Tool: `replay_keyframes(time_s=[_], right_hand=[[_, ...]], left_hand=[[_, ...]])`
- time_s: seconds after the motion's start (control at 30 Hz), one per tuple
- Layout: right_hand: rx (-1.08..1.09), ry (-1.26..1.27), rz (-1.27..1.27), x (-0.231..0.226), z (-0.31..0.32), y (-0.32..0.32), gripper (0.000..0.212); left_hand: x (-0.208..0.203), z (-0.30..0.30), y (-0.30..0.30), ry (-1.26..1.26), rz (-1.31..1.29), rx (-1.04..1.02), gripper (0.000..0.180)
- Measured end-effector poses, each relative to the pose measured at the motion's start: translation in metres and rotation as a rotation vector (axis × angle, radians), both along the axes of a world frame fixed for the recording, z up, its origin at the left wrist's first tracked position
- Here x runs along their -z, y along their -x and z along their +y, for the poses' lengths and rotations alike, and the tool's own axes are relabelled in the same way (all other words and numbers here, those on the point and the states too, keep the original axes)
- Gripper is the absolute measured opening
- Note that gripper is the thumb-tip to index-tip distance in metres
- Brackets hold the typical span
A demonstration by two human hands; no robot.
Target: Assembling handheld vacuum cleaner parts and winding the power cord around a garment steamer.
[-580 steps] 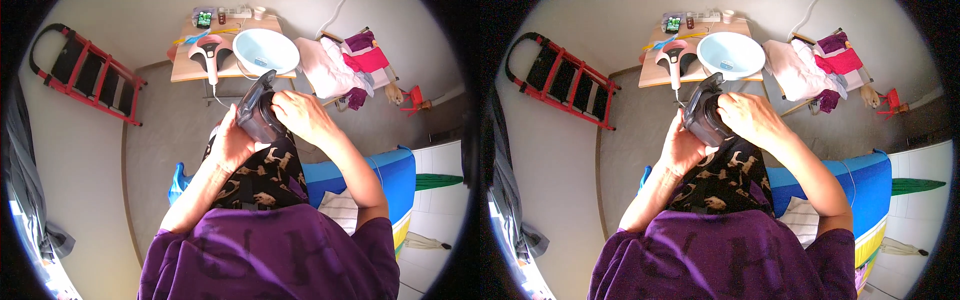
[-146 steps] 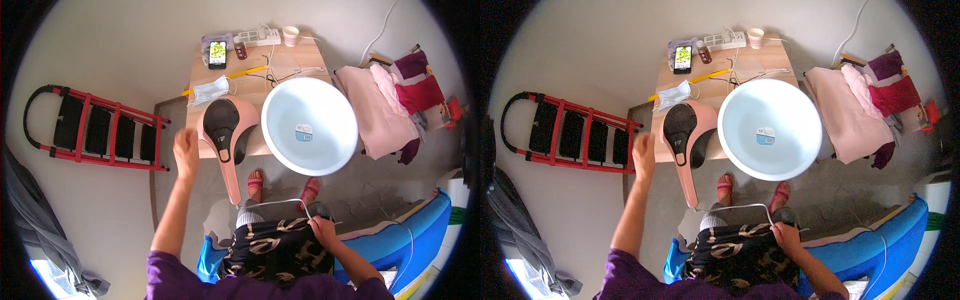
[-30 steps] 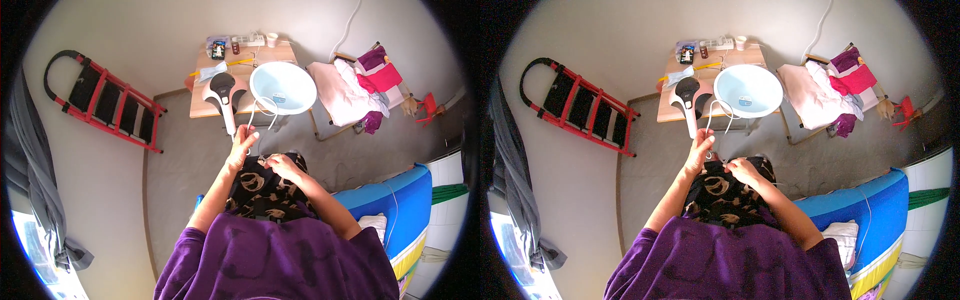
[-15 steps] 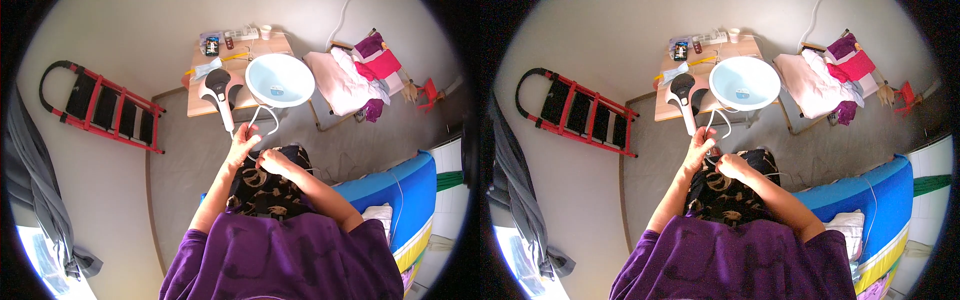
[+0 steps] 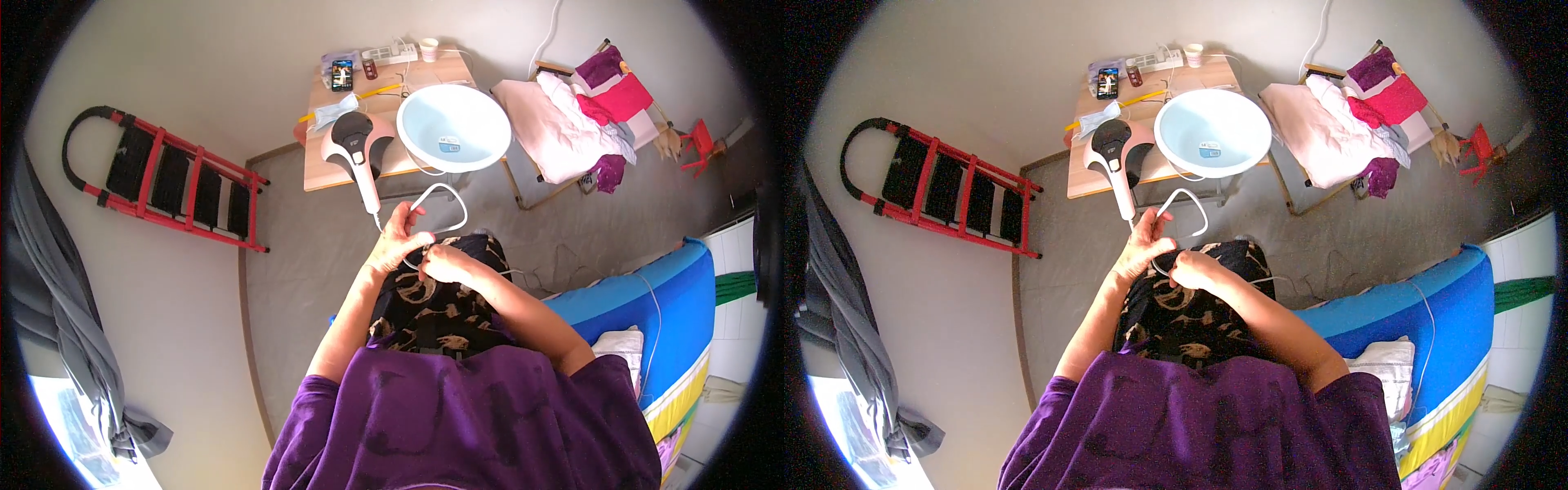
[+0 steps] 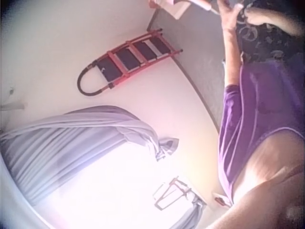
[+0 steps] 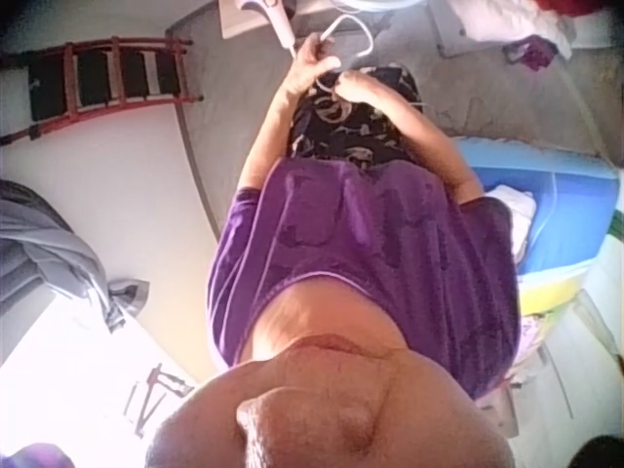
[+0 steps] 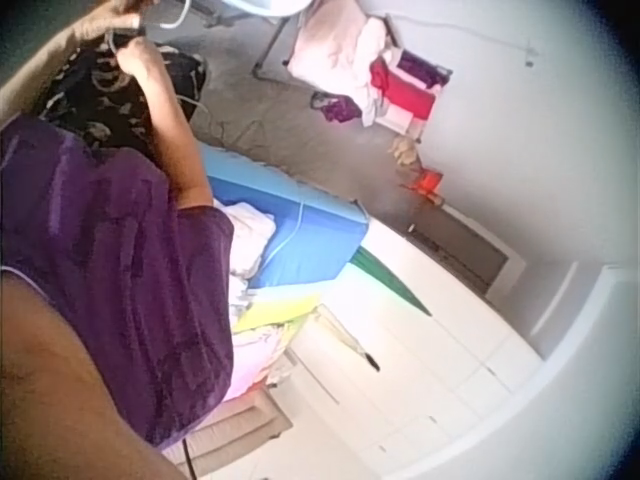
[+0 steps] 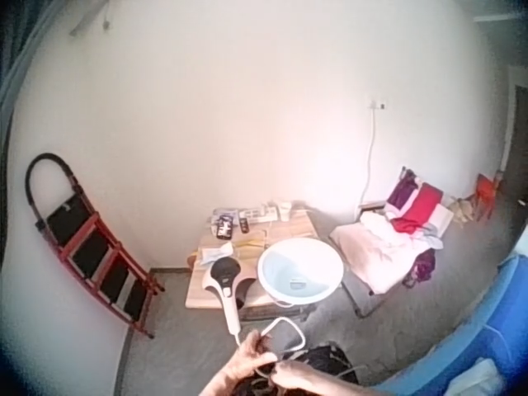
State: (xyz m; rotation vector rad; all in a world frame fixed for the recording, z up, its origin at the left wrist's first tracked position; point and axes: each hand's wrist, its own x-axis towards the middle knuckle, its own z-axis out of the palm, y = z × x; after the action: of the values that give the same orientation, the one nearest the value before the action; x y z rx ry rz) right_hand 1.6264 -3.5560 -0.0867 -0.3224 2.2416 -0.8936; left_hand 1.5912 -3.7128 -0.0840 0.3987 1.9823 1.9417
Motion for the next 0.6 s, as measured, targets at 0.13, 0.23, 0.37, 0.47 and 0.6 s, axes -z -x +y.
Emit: replay_keyframes(time_s=[0.13,0.23,0.37,0.47,0.6], right_hand=[[0.012,0.11,-0.113,-0.001,0.003,0.011,0.03],[0.017,0.044,-0.096,0.021,0.005,0.019,0.032],[-0.366,-0.408,0.076,-0.003,-0.02,0.019,0.032],[-0.344,-0.383,0.167,-0.013,-0.023,0.009,0.029],[-0.625,-0.399,0.364,0.013,-0.024,0.009,0.02]], left_hand=[[-0.009,0.006,-0.007,0.229,0.234,0.029,0.075],[-0.008,0.011,-0.002,0.264,0.23,0.005,0.071],[-0.004,0.012,-0.001,0.329,0.183,-0.022,0.062],[0.003,0.014,-0.003,0.282,0.313,-0.045,0.057],[-0.001,0.009,0.001,0.303,0.253,0.017,0.052]])
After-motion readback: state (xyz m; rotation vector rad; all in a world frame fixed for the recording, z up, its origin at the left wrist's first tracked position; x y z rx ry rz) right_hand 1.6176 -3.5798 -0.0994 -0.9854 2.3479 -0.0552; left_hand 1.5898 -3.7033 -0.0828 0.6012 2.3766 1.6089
